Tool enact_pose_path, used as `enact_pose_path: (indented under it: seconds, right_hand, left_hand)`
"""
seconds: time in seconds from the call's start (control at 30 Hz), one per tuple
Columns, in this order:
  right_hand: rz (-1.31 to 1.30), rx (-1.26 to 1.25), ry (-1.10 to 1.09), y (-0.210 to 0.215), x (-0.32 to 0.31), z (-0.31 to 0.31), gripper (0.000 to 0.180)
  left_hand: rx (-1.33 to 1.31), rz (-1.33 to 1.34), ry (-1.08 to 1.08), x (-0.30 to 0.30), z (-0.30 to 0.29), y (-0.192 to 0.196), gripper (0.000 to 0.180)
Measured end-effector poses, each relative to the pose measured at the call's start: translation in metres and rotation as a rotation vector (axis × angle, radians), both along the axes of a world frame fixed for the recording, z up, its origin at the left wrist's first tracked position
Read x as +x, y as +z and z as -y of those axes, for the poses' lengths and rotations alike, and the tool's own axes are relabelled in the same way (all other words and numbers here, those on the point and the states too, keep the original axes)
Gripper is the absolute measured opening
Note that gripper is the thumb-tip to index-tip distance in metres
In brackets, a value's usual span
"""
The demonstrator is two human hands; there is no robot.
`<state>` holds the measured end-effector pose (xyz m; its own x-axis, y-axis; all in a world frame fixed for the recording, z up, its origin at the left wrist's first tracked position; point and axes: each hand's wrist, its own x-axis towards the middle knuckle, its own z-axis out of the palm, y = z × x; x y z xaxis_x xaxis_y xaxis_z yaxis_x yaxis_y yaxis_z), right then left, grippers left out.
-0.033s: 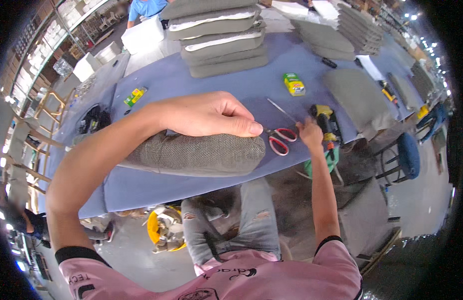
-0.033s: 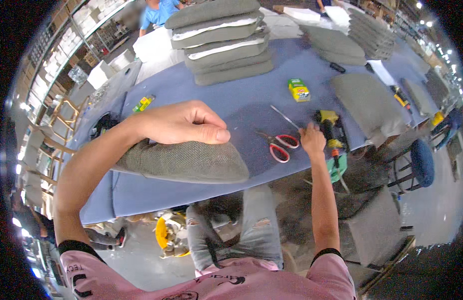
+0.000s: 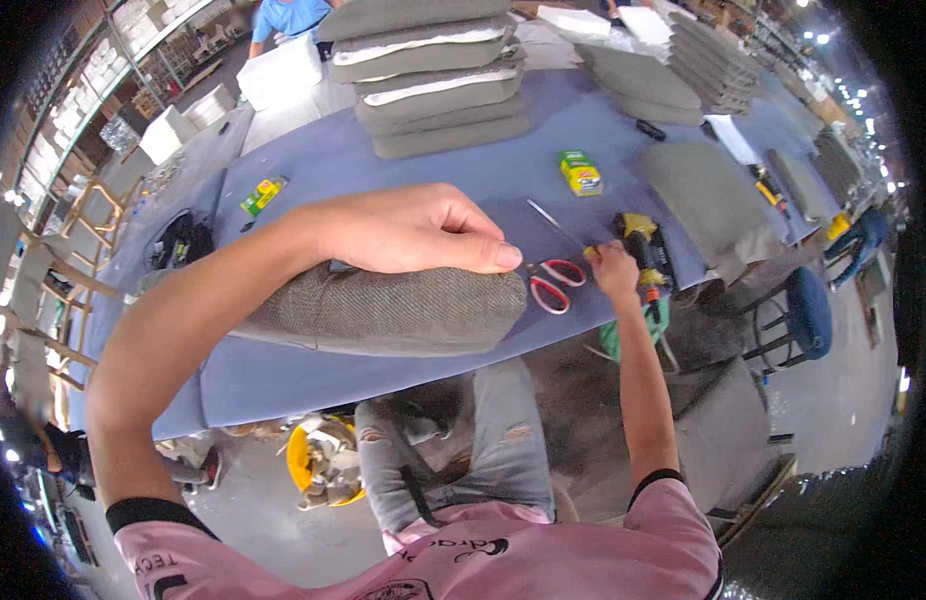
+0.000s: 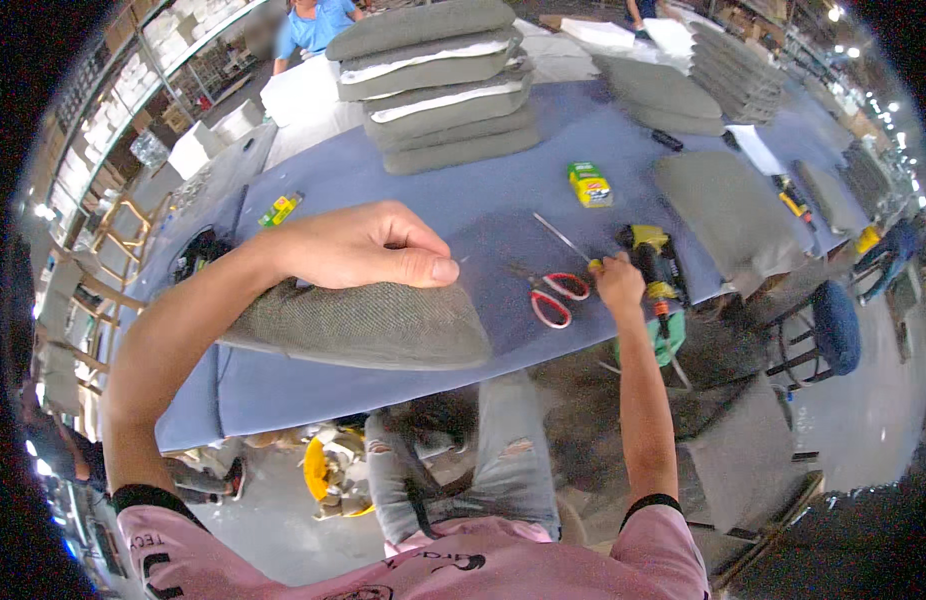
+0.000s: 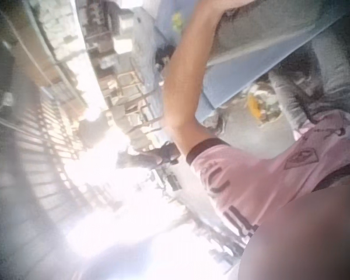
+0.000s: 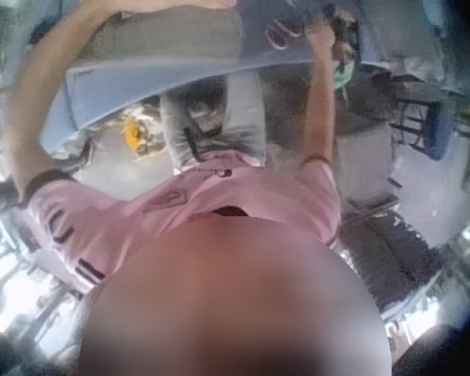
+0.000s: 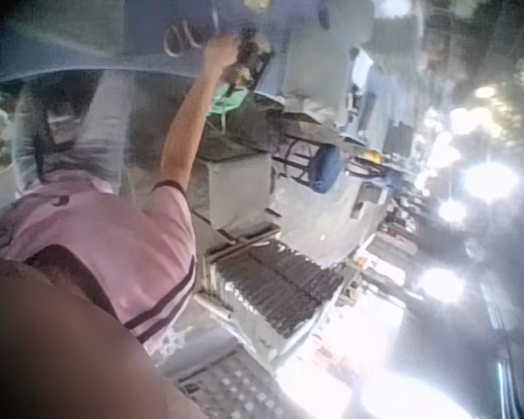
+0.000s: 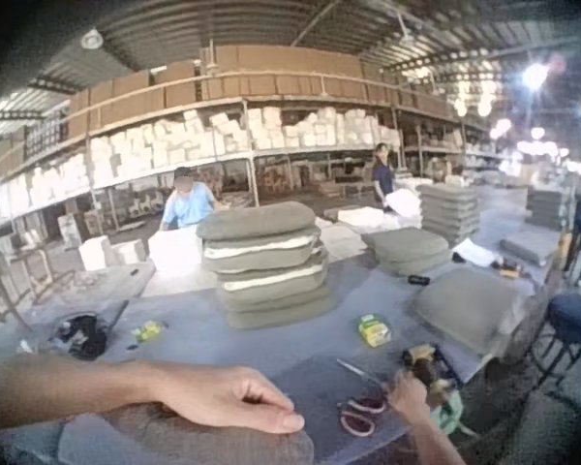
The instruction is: The person carries a gray cushion to a workbench, trims excess fabric with a utility knife and scissors, and secures the fabric using a staple gun. The person folds and staples the edges to create a neat finish.
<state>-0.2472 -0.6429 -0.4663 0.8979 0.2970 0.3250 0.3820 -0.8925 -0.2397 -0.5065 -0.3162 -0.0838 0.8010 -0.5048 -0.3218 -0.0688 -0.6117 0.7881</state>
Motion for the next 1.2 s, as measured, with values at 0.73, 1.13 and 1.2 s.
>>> enact_pose_path:
  seconds: [0.73,1.13,1.2]
  right_hand:
    - [0.469,1.495,1.049,0.319,-0.243,-0.077,0.03]
    - [0.668,1.525,1.058,0.369,-0.263,-0.06,0.035]
    - [0.589,1.344,1.052,0.355,-0.261,-0.059,0.036]
  left_hand:
    - [-0.089,0.104,0.1,0.014,-0.032,-0.012,0.051]
    - [-0.153,0.035,0.071,0.028,-0.035,-0.014,0.053]
    - [-0.161,-0.003,0.087,0.027,-0.041,-0.016,0.053]
